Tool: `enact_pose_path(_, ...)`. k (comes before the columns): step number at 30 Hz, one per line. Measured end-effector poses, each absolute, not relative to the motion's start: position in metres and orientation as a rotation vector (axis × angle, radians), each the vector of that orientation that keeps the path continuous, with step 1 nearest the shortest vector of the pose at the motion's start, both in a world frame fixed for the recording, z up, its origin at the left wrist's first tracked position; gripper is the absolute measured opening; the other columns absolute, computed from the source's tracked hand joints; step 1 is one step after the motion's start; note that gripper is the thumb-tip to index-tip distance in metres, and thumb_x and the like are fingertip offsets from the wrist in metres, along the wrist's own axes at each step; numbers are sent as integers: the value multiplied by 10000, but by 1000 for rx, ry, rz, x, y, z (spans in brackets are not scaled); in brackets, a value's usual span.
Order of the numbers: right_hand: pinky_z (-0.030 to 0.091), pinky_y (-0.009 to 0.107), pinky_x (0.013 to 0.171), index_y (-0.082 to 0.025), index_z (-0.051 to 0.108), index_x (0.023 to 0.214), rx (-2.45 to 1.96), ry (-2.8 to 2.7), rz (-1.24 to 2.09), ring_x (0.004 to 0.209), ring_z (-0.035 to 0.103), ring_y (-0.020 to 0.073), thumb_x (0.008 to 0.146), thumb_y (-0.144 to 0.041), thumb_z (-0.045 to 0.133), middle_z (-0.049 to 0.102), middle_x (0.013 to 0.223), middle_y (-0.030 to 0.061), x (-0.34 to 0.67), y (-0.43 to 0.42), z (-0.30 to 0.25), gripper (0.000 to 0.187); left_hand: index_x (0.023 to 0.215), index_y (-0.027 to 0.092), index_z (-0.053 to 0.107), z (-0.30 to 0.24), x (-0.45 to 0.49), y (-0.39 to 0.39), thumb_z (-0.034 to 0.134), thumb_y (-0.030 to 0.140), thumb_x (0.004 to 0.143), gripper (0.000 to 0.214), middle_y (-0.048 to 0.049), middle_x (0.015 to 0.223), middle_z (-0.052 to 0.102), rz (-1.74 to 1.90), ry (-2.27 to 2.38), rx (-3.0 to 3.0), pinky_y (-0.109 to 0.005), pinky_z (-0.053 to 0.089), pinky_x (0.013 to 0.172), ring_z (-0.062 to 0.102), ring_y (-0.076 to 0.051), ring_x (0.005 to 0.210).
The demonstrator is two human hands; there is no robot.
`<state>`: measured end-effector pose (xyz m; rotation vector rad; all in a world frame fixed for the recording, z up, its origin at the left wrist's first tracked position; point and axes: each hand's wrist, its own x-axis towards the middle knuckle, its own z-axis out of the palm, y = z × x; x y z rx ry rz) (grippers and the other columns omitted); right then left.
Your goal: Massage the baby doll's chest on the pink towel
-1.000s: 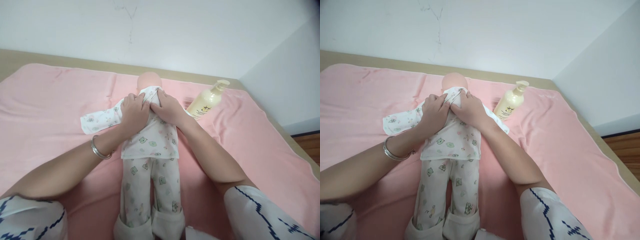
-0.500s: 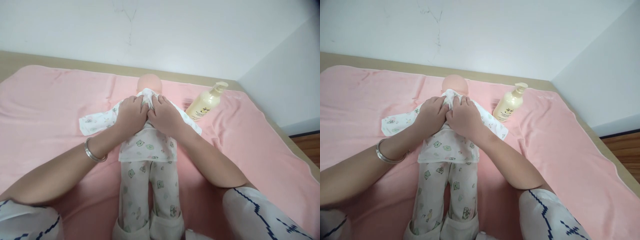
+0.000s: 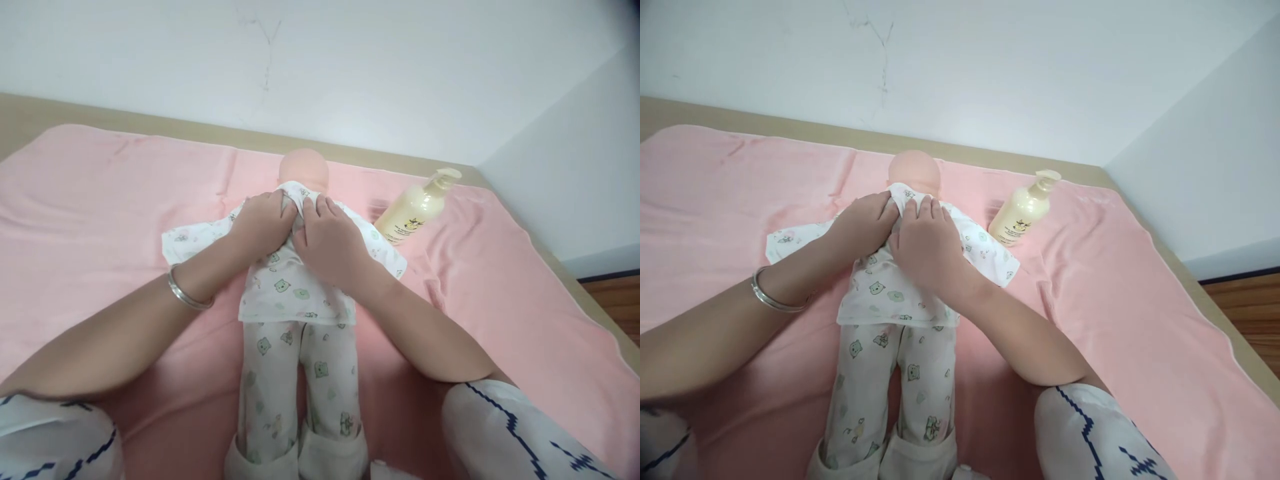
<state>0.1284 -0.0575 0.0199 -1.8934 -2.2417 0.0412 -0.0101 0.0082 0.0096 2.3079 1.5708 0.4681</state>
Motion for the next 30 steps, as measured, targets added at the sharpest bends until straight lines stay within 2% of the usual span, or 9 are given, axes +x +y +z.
enact_pose_path(3,409,556,1286,26,522,1518,-1903,-2189,238,1575,456,387,1034,-228,322,514,1635,275,141,-35,24,582,972,169,620,4,-7,-8,347,252,1027,290,-169,1018,691,569,1501,2512,-480,535,977,664,-320,1046)
enact_pose_path(5,440,544,1262,6,570,1451,-1904,-2148,335,1531,506,377,1024,-229,323,543,1605,267,151,-20,23,546,998,164,620,5,-6,-18,364,237,1018,267,-177,1074,680,616,1450,2553,-500,536,1027,650,-322,1100)
enact_pose_path(10,396,578,1288,21,464,1571,-1894,-2167,170,1568,464,387,1069,-269,285,503,1647,268,149,-29,13,606,872,199,576,20,-10,-10,447,258,960,168,-106,970,695,513,1472,2324,-391,544,837,654,-252,902)
enact_pose_path(13,349,560,1326,54,421,1614,-1896,-2243,34,1596,430,400,1088,-285,320,462,1672,296,134,-54,16,634,810,206,575,23,-13,9,415,331,985,269,-74,875,718,435,1525,2155,-347,491,713,641,-224,802)
enact_pose_path(16,322,532,1349,62,415,1623,-1921,-2262,42,1616,408,388,1080,-260,353,432,1692,300,127,-61,23,634,791,207,569,18,-13,15,361,363,1016,344,-89,836,706,389,1573,2164,-363,496,695,648,-241,781)
enact_pose_path(19,324,498,1358,65,394,1632,-1966,-2208,230,1641,373,354,1080,-255,327,409,1716,275,137,-41,27,642,929,171,630,14,-9,-2,326,312,1029,349,-153,965,714,446,1559,2366,-441,565,880,689,-298,940)
enact_pose_path(22,309,524,1366,96,350,1634,-2029,-2080,344,1671,302,366,1084,-323,325,347,1743,286,153,-14,20,692,1227,80,631,16,-3,-23,305,275,1039,425,-241,1295,676,506,1474,2516,-529,500,1143,620,-358,1286)
enact_pose_path(24,314,553,1359,93,352,1633,-2016,-2053,318,1670,301,376,1086,-355,311,351,1738,292,157,-9,13,708,1291,63,604,20,-2,-27,288,263,1045,448,-251,1389,639,497,1428,2510,-533,468,1190,572,-361,1365)
enact_pose_path(30,360,524,1327,94,432,1597,-1967,-2196,-45,1583,457,384,1097,-327,339,495,1642,312,133,-54,13,660,932,178,616,15,-8,1,343,284,1024,307,-141,958,714,434,1517,2271,-460,548,888,678,-293,914)
